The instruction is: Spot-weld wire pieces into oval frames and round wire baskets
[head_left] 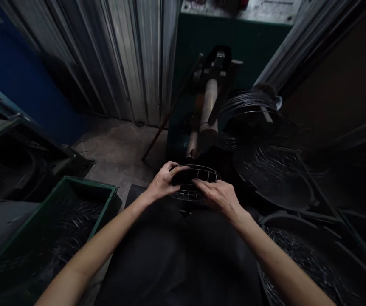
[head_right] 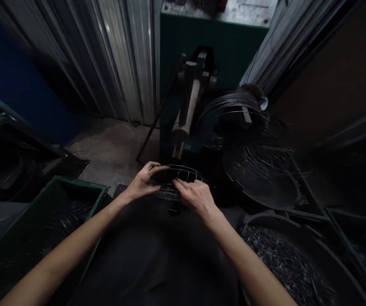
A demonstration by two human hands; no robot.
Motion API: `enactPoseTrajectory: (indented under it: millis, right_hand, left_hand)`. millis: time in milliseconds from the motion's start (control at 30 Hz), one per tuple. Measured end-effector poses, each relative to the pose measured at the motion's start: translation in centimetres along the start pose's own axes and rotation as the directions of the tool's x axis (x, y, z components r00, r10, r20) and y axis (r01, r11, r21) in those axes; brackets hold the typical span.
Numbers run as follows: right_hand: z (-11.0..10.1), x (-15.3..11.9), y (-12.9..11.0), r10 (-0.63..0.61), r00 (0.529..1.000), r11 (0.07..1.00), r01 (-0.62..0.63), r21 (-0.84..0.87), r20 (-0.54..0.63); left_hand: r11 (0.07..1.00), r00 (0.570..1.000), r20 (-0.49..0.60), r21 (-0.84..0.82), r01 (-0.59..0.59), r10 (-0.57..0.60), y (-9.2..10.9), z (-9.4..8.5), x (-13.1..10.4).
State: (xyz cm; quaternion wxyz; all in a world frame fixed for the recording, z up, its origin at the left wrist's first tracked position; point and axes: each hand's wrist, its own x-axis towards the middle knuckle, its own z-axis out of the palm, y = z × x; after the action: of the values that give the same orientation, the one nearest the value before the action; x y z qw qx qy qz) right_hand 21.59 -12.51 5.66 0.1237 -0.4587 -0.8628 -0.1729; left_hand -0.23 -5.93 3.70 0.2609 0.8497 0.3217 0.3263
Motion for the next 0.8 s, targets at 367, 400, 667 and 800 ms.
enactPoseTrajectory:
  millis: [367,400,667,800]
  right_hand:
    - [-0.4,1.8,1.0,0.032,0.995,0.997,-0.026,0.067,-0.09]
    - [-0.4,1.8,1.1,0.031,0.995,0.997,-0.025,0.068,-0.09]
    - [-0.1,1.8,0.9,0.003,0.989,1.0,0.0,0.019,-0.145]
    - [0.0,1.7,0.9,-0.008,0.99,0.999,0.003,-0.035,-0.138]
  left_hand:
    - [1.0,1.0,-0.03,-0.03,-0.004,0.003,-1.2,0.5,0.2]
    - [0.999,0.999,-0.036,-0.031,-0.007,0.005,-1.3,0.6,0.2]
    - [1.0,0.998,-0.054,-0.011,0.01,-0.011,-1.6,0.9,0.3]
    - [0.999,0.997,-0.065,0.013,0.031,-0.031,-1.4,1.1,0.3]
